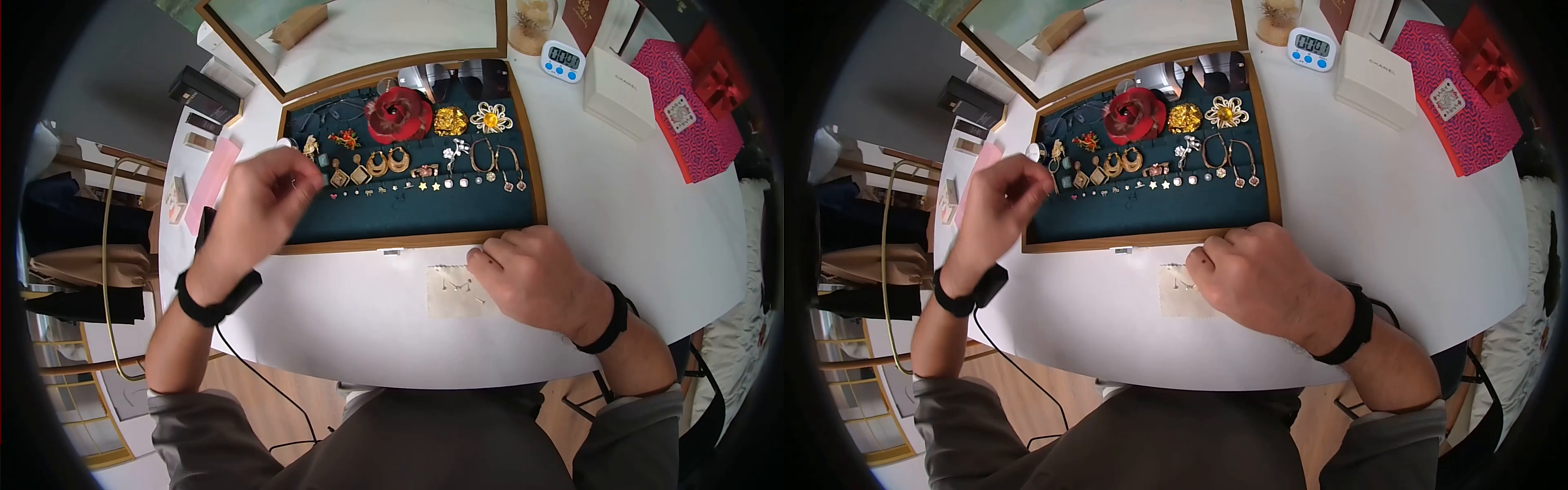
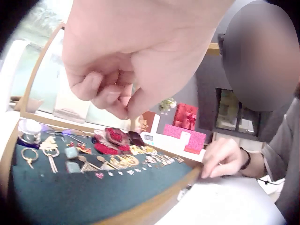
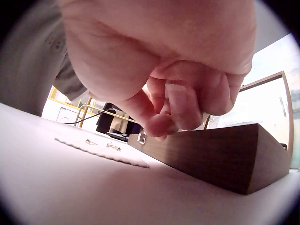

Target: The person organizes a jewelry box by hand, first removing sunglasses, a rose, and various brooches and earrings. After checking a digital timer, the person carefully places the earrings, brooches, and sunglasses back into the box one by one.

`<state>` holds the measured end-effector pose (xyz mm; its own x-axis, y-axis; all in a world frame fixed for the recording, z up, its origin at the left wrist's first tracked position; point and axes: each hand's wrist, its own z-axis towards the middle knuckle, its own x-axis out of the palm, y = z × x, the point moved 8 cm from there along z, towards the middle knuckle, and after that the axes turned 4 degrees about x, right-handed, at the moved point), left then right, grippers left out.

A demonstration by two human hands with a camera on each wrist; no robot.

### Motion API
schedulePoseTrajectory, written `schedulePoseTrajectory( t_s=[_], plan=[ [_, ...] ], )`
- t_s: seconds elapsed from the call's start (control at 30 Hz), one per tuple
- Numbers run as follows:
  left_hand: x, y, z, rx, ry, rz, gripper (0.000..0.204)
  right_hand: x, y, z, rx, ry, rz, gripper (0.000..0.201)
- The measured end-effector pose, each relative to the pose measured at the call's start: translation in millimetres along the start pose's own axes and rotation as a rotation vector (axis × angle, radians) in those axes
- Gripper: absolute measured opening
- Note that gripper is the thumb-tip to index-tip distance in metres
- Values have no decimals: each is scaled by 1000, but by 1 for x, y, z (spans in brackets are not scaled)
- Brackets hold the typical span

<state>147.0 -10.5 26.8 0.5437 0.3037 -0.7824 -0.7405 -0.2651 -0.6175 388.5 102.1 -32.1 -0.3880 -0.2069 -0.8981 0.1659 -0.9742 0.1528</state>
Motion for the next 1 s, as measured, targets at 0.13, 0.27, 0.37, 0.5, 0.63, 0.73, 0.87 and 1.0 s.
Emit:
schedulePoseTrajectory(
  t_s=[0.13, 0.27, 0.37, 0.5, 0.63, 0.73, 0.87, 1.0],
  plan=[
    [51, -69, -32, 533, 180, 234, 8, -7, -6, -1, 45, -125, 22, 11],
    [100, -90, -53, 581, 282, 247, 15, -12, -6, 0, 66, -167, 12, 13],
    [127, -91, -53, 559, 410, 232, 23, -11, -7, -1, 71, -126, 18, 14],
    [144, -91, -48, 551, 454, 260, 23, -11, -6, -1, 66, -131, 16, 15],
    [148, -96, -42, 552, 404, 239, 25, -10, -6, -2, 67, -123, 19, 17],
    [149, -101, -38, 576, 398, 237, 18, -9, -7, -2, 62, -109, 30, 19],
    [154, -98, -38, 552, 494, 258, 30, -8, -8, -3, 68, -101, 26, 19],
    [151, -100, -37, 597, 435, 221, 13, -6, -8, -3, 72, -92, 32, 19]
  ],
)
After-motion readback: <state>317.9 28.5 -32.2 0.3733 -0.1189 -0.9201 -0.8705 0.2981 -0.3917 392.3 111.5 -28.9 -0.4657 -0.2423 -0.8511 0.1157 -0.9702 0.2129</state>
